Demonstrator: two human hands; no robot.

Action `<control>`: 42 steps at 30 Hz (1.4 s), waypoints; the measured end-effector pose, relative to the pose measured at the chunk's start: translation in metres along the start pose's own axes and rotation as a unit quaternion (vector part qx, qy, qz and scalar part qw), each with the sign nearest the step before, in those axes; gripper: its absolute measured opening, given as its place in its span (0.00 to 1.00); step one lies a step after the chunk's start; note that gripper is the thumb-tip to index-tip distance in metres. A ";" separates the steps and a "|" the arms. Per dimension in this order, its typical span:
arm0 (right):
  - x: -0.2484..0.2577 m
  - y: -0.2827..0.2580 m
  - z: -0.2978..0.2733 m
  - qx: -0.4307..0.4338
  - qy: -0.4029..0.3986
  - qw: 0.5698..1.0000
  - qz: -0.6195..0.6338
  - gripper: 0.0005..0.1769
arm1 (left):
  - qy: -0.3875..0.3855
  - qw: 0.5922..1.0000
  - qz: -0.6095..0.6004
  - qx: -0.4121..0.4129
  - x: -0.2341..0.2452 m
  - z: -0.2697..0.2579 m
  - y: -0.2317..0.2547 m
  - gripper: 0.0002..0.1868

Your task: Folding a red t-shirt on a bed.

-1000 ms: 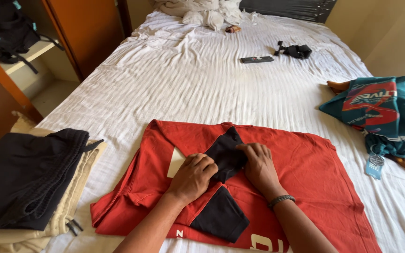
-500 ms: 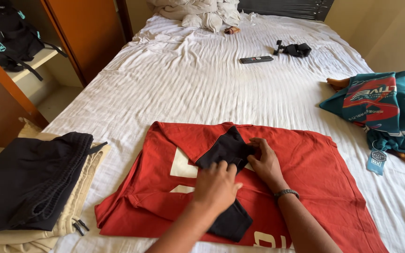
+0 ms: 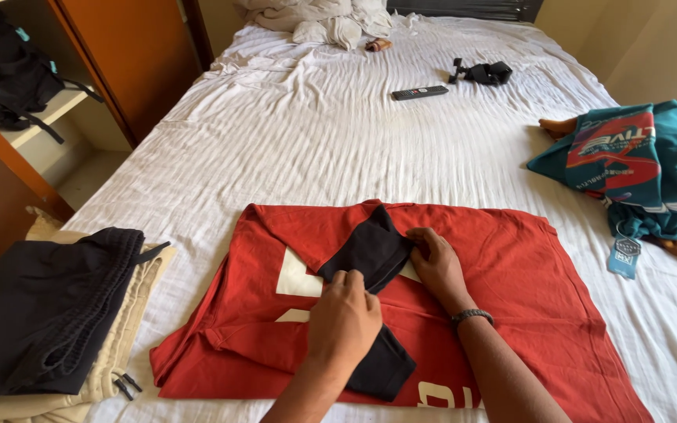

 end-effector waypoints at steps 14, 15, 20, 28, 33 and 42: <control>0.009 -0.030 -0.005 0.034 0.024 0.994 -0.096 0.13 | -0.049 0.984 -0.038 -0.165 -0.012 -0.010 -0.015 0.15; 0.007 -0.028 -0.005 0.047 0.021 0.993 -0.104 0.13 | -0.061 0.981 -0.037 -0.178 -0.016 -0.011 -0.017 0.15; 0.001 -0.032 -0.007 0.122 -0.007 0.979 -0.162 0.13 | -0.057 0.980 -0.038 -0.185 -0.016 -0.007 -0.024 0.10; -0.019 -0.088 -0.017 0.256 -0.135 0.948 -0.130 0.21 | 0.078 0.965 -0.093 -0.235 0.019 0.027 0.002 0.05; -0.020 -0.069 -0.015 0.239 -0.116 0.946 -0.186 0.30 | -0.160 0.979 -0.078 -0.101 -0.011 0.083 -0.002 0.22; -0.020 -0.059 -0.008 0.163 -0.103 0.961 -0.200 0.10 | -0.054 0.974 -0.061 -0.211 0.002 0.095 -0.101 0.23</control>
Point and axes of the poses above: each hand's wrist, its own z-axis towards the middle knuckle, its own x-axis out of the back of the hand, y = z × x, the point moved 9 cm from there along z, towards the middle knuckle, and after that the axes turned 11 degrees about x, right-handed, at the moved point
